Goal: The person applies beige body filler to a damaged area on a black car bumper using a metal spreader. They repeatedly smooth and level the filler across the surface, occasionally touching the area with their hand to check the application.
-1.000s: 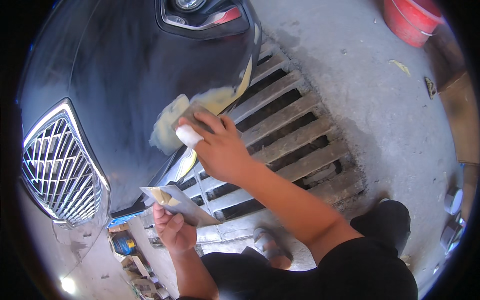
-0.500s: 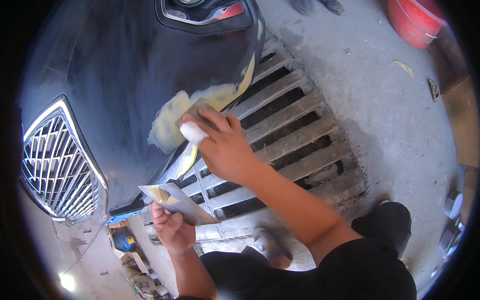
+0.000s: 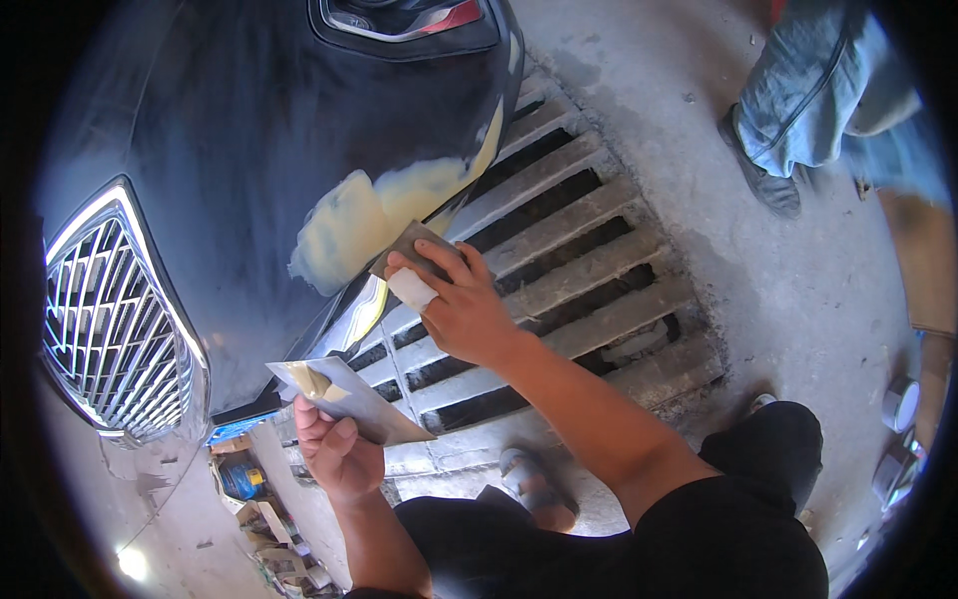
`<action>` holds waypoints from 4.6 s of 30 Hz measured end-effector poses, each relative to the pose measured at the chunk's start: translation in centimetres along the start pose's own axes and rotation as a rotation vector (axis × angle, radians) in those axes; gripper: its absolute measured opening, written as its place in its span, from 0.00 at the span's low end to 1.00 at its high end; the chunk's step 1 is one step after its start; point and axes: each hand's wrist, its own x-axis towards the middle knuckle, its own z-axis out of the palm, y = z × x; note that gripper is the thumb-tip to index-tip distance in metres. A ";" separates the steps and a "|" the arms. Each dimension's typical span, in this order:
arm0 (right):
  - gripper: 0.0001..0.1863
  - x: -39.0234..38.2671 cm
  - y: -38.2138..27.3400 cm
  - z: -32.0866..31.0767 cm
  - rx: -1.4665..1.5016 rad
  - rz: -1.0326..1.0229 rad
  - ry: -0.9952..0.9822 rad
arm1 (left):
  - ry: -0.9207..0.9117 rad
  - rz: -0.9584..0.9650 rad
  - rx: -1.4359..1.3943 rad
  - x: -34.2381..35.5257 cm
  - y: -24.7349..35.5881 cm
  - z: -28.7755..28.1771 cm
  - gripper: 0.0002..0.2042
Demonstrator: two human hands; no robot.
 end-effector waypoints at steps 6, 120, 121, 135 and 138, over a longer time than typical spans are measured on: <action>0.30 0.7 -0.9 -0.2 0.050 0.015 0.054 | -0.015 0.005 -0.004 -0.2 0.3 0.1 0.28; 0.23 1.6 -3.8 -7.7 0.346 -0.054 -0.328 | 0.222 0.050 0.475 1.7 -1.8 3.3 0.24; 0.23 1.5 -3.2 -7.8 0.341 -0.005 -0.334 | 0.226 0.084 0.553 1.8 -1.7 3.2 0.24; 0.17 6.5 3.8 -5.0 0.085 0.022 -0.016 | 0.287 0.184 0.591 1.6 -2.4 2.1 0.24; 0.14 7.2 2.9 -4.5 0.071 -0.006 0.006 | 0.276 0.185 0.617 1.5 -2.4 1.8 0.24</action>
